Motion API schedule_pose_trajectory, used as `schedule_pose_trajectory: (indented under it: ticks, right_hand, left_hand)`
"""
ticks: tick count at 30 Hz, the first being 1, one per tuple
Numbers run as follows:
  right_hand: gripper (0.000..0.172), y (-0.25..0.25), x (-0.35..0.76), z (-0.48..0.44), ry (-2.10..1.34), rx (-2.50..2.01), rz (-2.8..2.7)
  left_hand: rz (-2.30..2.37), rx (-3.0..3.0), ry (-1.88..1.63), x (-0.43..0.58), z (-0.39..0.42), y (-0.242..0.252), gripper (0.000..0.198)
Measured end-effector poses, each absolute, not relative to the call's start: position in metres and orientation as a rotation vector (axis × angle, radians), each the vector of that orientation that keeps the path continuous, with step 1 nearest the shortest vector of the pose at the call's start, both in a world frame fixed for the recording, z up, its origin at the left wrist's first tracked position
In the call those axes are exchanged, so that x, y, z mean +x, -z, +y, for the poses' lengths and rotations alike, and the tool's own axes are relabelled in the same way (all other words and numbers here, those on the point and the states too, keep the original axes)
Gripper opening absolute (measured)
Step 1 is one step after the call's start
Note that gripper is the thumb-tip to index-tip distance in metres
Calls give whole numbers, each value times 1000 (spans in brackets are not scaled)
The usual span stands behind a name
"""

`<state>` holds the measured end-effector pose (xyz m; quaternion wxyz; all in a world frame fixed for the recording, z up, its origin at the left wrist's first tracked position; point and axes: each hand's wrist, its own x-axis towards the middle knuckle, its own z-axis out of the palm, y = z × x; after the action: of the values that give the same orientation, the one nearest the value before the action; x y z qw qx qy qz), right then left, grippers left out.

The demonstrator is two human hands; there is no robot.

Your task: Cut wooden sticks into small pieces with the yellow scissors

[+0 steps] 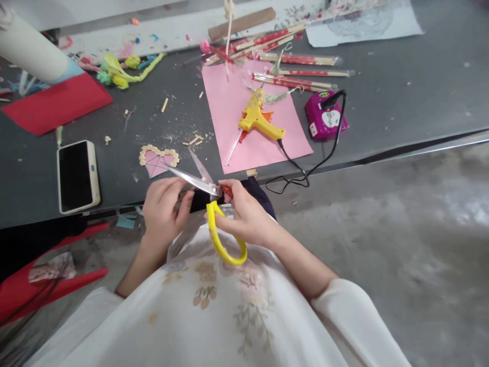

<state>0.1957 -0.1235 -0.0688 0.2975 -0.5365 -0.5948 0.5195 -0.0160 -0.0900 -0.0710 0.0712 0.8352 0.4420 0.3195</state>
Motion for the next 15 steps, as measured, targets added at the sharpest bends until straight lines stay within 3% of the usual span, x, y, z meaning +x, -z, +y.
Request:
schedule_pose_trajectory:
  ticks: [3,7,10,15]
  right_hand:
    - [64,75,191,-124,-1416,-1417,-1433]
    - [63,78,185,-122,-1403,-1361,-1348]
    - [65,76,179,-120,-1413,-1286,-1313]
    - [72,69,165,-117,-1417,-1265,-1259]
  left_hand:
    - [1176,2544,-1256,-10,-97,73,7]
    - [1015,2244,-856,2,-105,76,5]
    - [1030,2040,-541,13,-105,80,23]
    - [811,1970,-528,24,-109,95,41]
